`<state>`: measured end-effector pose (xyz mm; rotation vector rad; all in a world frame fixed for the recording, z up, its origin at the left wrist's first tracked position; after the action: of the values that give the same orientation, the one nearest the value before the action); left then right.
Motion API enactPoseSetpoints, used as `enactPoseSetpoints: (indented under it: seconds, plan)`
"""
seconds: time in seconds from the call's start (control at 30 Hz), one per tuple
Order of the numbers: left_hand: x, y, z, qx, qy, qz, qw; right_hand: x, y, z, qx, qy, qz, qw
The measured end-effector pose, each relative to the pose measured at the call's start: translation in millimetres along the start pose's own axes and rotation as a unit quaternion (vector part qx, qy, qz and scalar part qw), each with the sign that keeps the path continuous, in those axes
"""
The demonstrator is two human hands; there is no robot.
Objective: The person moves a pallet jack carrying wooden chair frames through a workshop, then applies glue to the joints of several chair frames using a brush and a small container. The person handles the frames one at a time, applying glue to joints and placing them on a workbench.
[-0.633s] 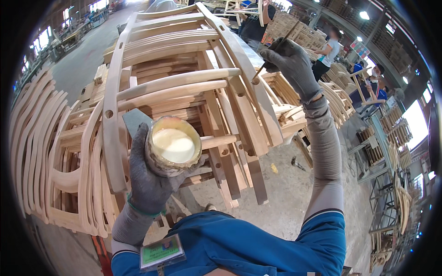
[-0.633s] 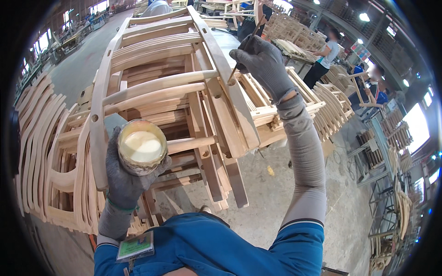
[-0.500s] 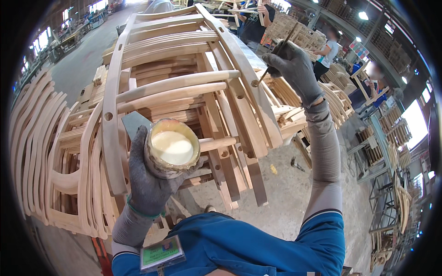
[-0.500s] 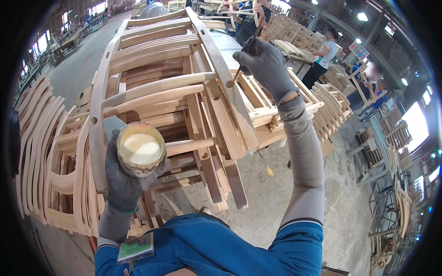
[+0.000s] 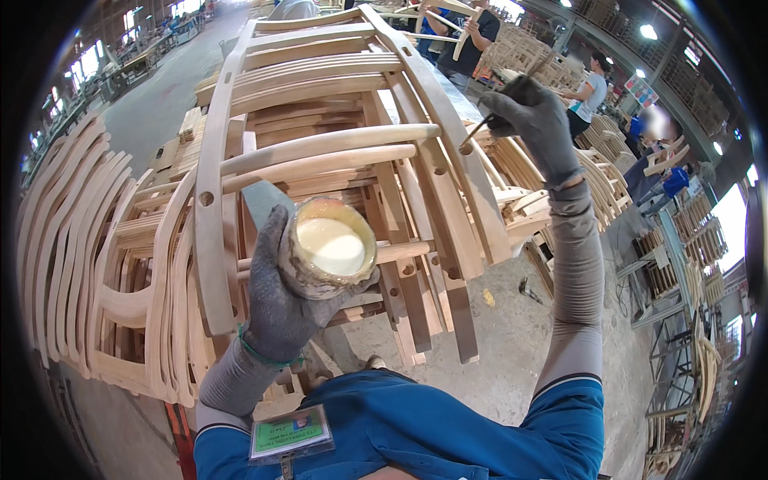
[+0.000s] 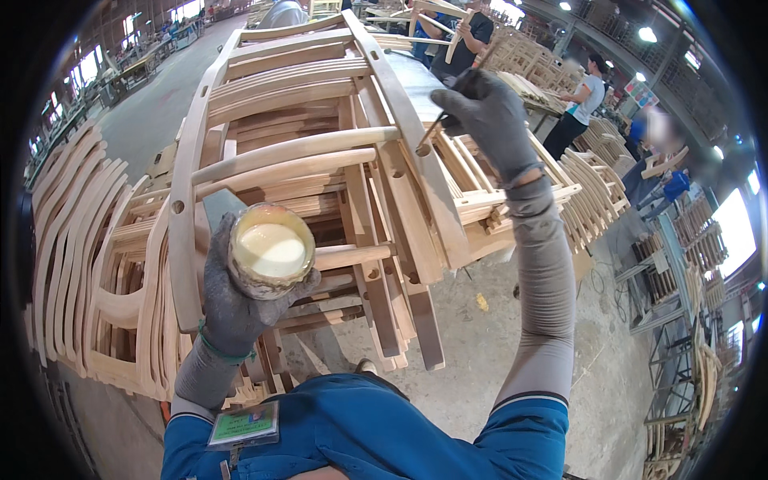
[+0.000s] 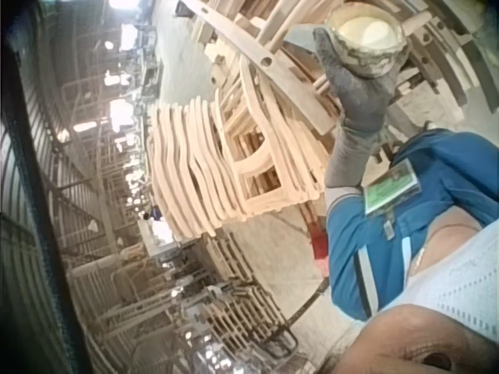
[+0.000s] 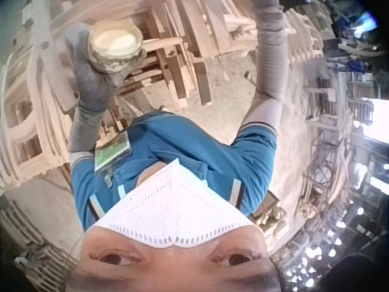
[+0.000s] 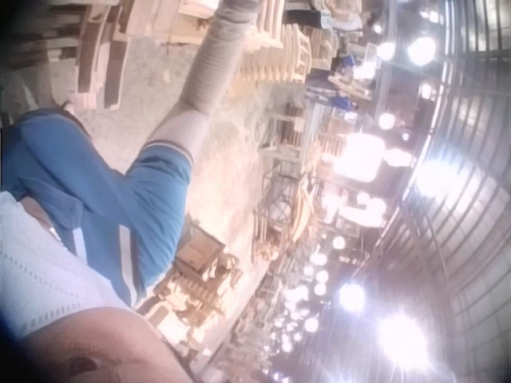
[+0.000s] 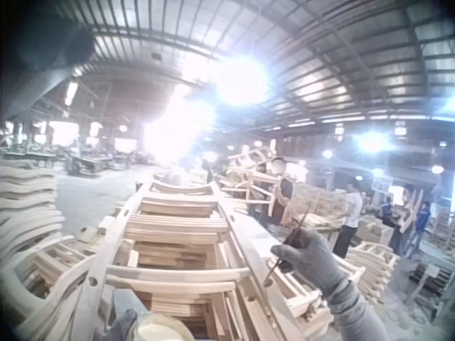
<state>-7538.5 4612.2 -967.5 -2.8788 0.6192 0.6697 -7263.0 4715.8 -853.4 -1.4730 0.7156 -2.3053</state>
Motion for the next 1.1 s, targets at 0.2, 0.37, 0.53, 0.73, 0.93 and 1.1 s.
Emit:
enactPoseSetpoints:
  seconds: [0.2,0.37,0.53,0.73,0.93,1.1]
  plan:
    - [-2.4,-1.0,15.6,0.006,-0.028,-0.018,0.999,28.5,32.0,13.1,0.025,0.008,0.025,0.999]
    - [-4.8,5.3,14.4,0.090,-0.118,-0.077,0.986,67.5,92.5,-40.6,0.163,-0.197,0.043,0.966]
    - [-7.7,7.5,18.8,0.053,-0.081,-0.057,0.994,66.0,108.7,-75.3,0.177,-0.191,0.034,0.965]
    - [-7.0,11.1,10.5,-0.006,-0.003,-0.015,1.000,45.8,108.8,-92.9,0.192,-0.358,-0.087,0.909]
    - [-7.5,12.9,3.8,-0.005,0.013,-0.023,1.000,9.1,109.0,-100.1,0.159,-0.520,-0.248,0.802]
    - [-13.2,11.4,13.2,-0.004,-0.006,-0.036,0.999,18.6,103.5,-114.2,0.148,-0.515,-0.278,0.797]
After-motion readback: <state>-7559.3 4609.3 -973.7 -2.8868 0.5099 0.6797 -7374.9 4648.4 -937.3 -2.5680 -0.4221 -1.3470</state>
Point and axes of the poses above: each hand's wrist, its own y-axis away from the middle knuckle, its own z-axis out of the back of the hand, x = y × z, the point moved 4 cm from there along -y, towards the middle knuckle, and after that the axes turned 3 degrees about y, right-handed, at the moved point
